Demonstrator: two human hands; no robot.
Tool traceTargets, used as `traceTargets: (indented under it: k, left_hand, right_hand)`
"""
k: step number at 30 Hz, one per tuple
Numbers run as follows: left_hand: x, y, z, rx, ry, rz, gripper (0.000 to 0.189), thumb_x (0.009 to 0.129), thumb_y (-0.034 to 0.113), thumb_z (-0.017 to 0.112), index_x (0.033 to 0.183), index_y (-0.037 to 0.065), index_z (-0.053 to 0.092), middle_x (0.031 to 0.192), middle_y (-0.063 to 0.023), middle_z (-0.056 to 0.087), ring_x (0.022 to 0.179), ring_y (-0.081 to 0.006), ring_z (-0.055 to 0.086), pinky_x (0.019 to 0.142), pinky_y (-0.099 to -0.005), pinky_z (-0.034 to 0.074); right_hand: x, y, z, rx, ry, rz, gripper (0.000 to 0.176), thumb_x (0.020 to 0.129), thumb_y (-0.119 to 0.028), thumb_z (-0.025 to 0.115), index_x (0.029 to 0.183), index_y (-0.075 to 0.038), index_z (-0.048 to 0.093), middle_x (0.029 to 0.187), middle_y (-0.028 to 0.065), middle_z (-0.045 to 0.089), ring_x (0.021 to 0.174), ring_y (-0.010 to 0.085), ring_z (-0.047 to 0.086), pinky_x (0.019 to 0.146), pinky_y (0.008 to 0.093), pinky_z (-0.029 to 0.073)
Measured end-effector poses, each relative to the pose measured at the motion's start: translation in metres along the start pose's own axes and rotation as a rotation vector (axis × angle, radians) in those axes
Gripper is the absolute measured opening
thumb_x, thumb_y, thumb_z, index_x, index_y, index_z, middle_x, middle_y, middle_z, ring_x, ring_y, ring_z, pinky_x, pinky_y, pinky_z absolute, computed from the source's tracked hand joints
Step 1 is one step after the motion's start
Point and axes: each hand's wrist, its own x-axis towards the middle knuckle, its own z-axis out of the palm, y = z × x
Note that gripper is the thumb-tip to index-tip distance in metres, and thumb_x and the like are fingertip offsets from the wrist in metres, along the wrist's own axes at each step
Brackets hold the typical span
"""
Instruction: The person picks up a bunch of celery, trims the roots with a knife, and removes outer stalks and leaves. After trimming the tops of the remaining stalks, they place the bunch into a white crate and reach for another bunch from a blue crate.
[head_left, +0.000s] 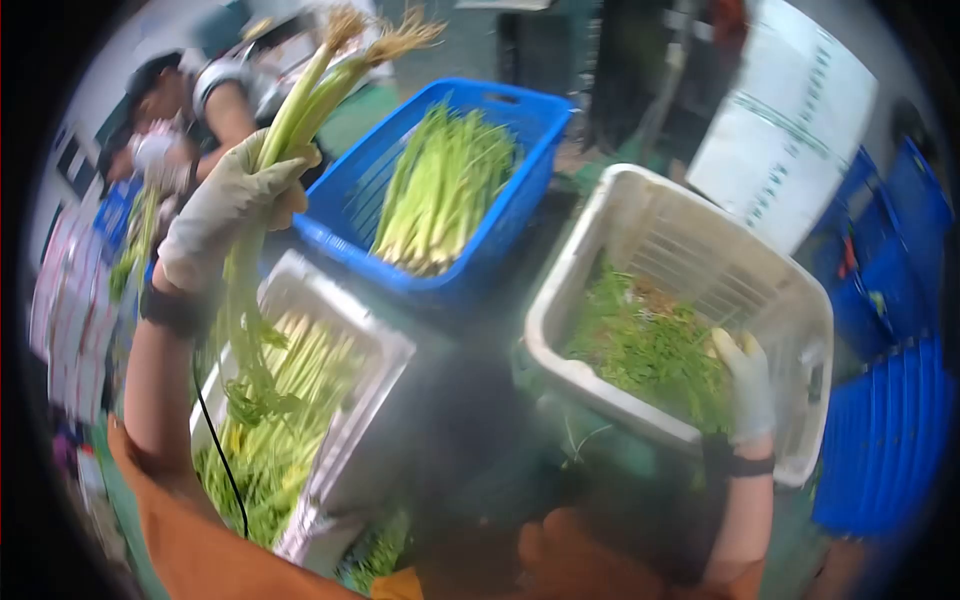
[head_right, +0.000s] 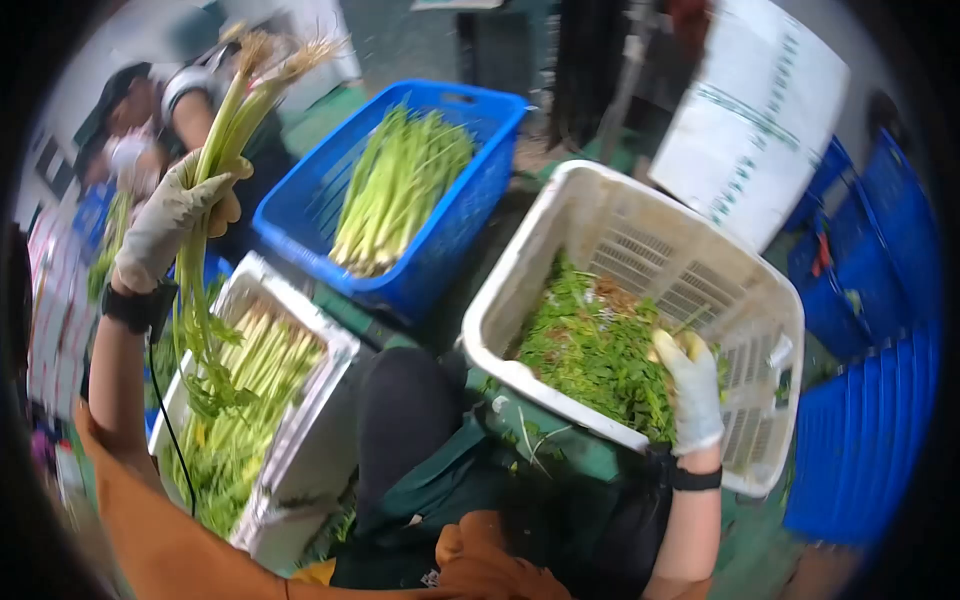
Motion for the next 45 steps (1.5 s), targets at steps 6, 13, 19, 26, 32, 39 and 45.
traceTargets:
  k: [6, 13, 19, 26, 32, 39, 45]
  left_hand:
    - [0.081, 0.168, 0.091, 0.079, -0.250, 0.674, 0.035, 0.100, 0.032, 0.054, 0.121, 0.005, 0.061, 0.084, 0.0000, 0.062, 0.071, -0.0054, 0.056, 0.066, -0.0218, 0.047]
    - [0.104, 0.229, 0.212, -0.273, -0.274, 0.978, 0.034, 0.100, 0.033, 0.053, 0.117, 0.005, 0.061, 0.090, -0.0015, 0.063, 0.079, -0.0081, 0.058, 0.071, -0.0240, 0.048]
    - [0.048, 0.142, 0.435, -0.854, -0.372, 0.631, 0.022, 0.087, 0.000, 0.062, 0.109, 0.004, 0.059, 0.089, -0.0036, 0.063, 0.075, -0.0111, 0.060, 0.069, -0.0276, 0.051]
    - [-0.020, 0.032, 0.525, -0.267, -0.441, 0.450, 0.044, 0.088, 0.014, 0.070, 0.128, 0.004, 0.054, 0.109, -0.0113, 0.067, 0.097, -0.0174, 0.063, 0.084, -0.0323, 0.050]
    - [-0.033, 0.047, 0.488, -0.587, -0.768, 0.437, 0.056, 0.100, 0.013, 0.053, 0.151, 0.008, 0.031, 0.136, -0.0080, 0.051, 0.122, -0.0150, 0.049, 0.103, -0.0284, 0.039]
    - [-0.004, 0.047, 0.439, -0.705, -0.825, 0.218, 0.038, 0.103, 0.014, 0.050, 0.139, 0.007, 0.041, 0.110, -0.0030, 0.058, 0.103, -0.0111, 0.054, 0.092, -0.0275, 0.045]
    - [-0.002, 0.031, 0.433, -0.865, -0.804, 0.205, 0.045, 0.102, 0.026, 0.053, 0.139, 0.005, 0.039, 0.120, -0.0035, 0.055, 0.103, -0.0102, 0.053, 0.093, -0.0259, 0.044]
  right_hand:
    - [-0.008, 0.009, -0.036, 0.317, 0.130, 0.097, 0.027, 0.094, -0.036, 0.064, 0.096, -0.009, 0.065, 0.066, -0.0069, 0.054, 0.043, 0.0010, 0.036, 0.038, 0.0190, 0.026]
    - [-0.012, 0.024, -0.079, 0.586, 0.446, -0.028, 0.028, 0.096, -0.031, 0.061, 0.104, -0.004, 0.066, 0.086, 0.0053, 0.071, 0.042, 0.0021, 0.038, 0.036, 0.0186, 0.028]
    - [-0.021, 0.003, -0.083, 0.625, 0.321, -0.270, 0.030, 0.096, -0.024, 0.063, 0.116, -0.003, 0.066, 0.105, 0.0050, 0.071, 0.053, -0.0002, 0.049, 0.047, 0.0146, 0.039]
    - [-0.009, 0.000, -0.067, 0.542, 0.419, -0.277, 0.030, 0.087, -0.007, 0.071, 0.115, -0.003, 0.061, 0.101, -0.0002, 0.064, 0.088, 0.0072, 0.058, 0.076, 0.0222, 0.049]
    - [0.000, 0.020, -0.069, 0.509, 0.344, -0.213, 0.022, 0.090, -0.006, 0.066, 0.112, -0.002, 0.063, 0.091, -0.0023, 0.065, 0.066, 0.0029, 0.052, 0.057, 0.0193, 0.043]
    - [0.005, 0.007, -0.037, 0.629, 0.097, -0.207, 0.017, 0.093, -0.007, 0.065, 0.109, -0.003, 0.064, 0.090, -0.0022, 0.064, 0.065, 0.0021, 0.051, 0.058, 0.0182, 0.042]
    - [0.006, 0.001, -0.016, 0.555, 0.108, -0.199, 0.019, 0.093, -0.007, 0.065, 0.111, -0.002, 0.064, 0.097, -0.0014, 0.066, 0.080, 0.0036, 0.058, 0.069, 0.0196, 0.048]
